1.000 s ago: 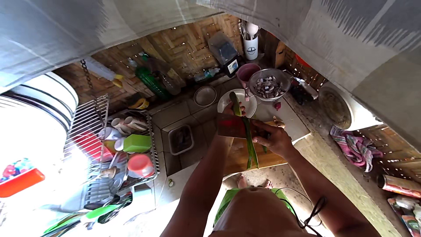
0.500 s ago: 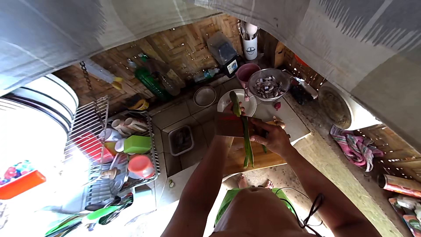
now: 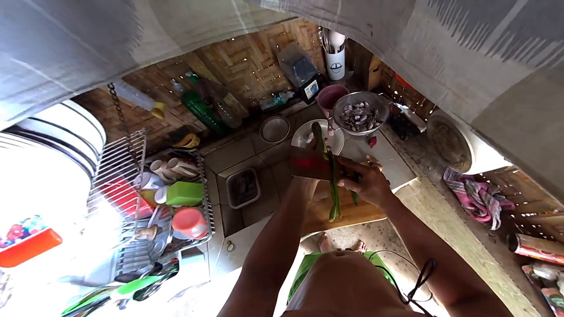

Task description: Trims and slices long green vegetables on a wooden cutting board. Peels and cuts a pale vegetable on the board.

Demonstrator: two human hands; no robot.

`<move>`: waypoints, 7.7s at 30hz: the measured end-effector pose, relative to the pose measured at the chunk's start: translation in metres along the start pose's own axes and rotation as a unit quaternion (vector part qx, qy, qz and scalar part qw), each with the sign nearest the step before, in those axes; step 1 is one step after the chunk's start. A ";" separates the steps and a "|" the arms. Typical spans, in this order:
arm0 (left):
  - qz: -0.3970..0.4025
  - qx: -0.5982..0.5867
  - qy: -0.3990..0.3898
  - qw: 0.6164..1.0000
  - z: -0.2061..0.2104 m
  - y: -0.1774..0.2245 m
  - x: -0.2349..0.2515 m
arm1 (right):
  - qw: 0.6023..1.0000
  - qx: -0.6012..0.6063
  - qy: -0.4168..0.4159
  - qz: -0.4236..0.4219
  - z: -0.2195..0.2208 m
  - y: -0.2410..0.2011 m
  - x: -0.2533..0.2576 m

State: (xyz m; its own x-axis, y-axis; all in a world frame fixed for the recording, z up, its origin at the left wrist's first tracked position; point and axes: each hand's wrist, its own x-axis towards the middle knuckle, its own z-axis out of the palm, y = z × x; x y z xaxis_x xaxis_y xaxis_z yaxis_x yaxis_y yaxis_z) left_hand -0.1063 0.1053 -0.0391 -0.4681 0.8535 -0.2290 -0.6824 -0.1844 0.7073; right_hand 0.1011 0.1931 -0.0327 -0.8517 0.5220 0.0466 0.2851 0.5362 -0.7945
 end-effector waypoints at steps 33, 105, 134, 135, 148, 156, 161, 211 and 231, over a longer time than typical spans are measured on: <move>-0.006 -0.022 -0.003 1.000 0.030 0.000 -0.029 | 1.000 0.015 -0.005 0.014 -0.003 0.002 0.009; 0.026 0.032 0.087 0.995 0.043 -0.025 -0.069 | 0.999 -0.004 0.035 0.012 -0.008 0.004 0.018; -0.021 0.041 0.070 0.996 0.033 -0.017 -0.080 | 0.997 -0.015 0.076 -0.004 -0.009 0.002 0.019; -0.022 0.041 0.073 0.996 0.034 -0.017 -0.081 | 0.997 -0.019 0.077 -0.004 -0.009 0.002 0.019; -0.044 0.040 0.076 0.995 0.031 -0.019 -0.092 | 0.994 -0.040 0.102 -0.026 -0.005 0.003 0.021; -0.044 0.034 0.052 0.997 0.029 -0.018 -0.099 | 0.994 -0.040 0.099 -0.025 -0.004 0.000 0.022; -0.046 0.035 0.059 0.997 0.025 -0.013 -0.104 | 0.993 -0.041 0.105 -0.030 0.000 -0.004 0.021; 0.002 0.046 0.154 0.987 0.021 0.023 0.020 | 0.999 0.041 0.015 -0.015 -0.001 0.004 -0.007; 0.048 0.061 0.134 0.988 0.046 0.024 -0.010 | 0.999 -0.003 0.052 -0.016 0.001 -0.007 -0.011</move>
State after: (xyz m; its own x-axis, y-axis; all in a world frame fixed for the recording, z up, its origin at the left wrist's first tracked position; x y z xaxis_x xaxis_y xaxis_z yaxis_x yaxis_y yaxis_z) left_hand -0.0917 0.1154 0.0108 -0.6709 0.6716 -0.3144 -0.5625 -0.1846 0.8059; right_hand 0.1079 0.1826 -0.0285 -0.8100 0.5708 0.1345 0.2623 0.5577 -0.7875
